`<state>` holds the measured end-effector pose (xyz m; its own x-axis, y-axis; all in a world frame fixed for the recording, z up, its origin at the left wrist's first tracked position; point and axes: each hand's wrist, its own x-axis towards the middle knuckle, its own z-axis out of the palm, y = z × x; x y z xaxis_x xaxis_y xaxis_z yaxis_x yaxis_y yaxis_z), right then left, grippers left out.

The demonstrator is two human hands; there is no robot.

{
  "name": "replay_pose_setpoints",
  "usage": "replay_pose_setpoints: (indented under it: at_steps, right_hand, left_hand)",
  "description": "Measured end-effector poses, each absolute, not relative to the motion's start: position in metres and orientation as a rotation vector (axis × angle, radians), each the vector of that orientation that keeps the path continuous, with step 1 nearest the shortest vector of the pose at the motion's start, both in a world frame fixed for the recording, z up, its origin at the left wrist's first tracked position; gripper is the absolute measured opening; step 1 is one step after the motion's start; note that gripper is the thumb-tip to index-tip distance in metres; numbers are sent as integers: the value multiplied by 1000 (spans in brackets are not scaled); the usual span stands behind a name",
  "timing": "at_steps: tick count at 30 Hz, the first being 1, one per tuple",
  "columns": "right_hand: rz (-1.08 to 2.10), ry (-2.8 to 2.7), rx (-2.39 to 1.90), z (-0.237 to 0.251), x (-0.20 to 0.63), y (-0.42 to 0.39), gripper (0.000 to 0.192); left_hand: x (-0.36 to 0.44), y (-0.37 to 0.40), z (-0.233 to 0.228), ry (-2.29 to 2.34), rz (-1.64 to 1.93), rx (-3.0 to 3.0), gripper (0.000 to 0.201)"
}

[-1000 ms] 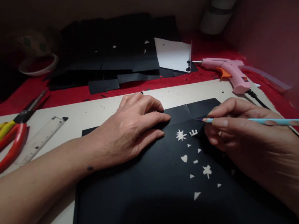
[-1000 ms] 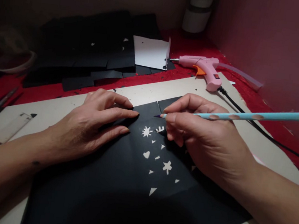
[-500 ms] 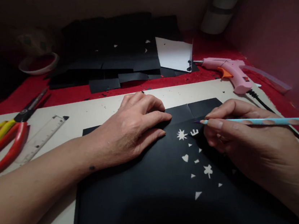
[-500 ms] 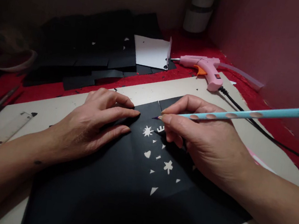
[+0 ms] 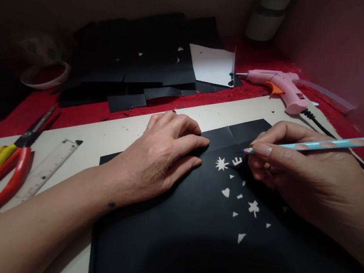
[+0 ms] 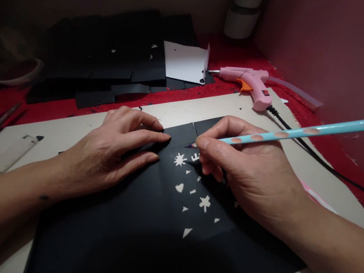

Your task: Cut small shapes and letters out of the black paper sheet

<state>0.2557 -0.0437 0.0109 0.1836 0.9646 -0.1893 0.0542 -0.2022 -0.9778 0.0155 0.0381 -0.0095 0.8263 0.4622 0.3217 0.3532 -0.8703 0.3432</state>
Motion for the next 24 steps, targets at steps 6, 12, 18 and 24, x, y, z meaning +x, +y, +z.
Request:
replay_pose_setpoints:
  at_steps: [6,12,18,24]
  right_hand:
    - [1156,-1046,-1513,12,255,-42,34]
    - [1158,-1045,-1494,11,261,-45,34]
    - [1152,-1043,-1483,6,271,-54,34]
    - [1164,-1077,-1484,7,265,-50,29]
  left_hand:
    - [15,38,-10,624,582,2737,33]
    - [16,39,-10,626,590,2753,31]
    - [16,39,-11,622,602,2742,32]
    - [16,39,-11,616,591,2731,33]
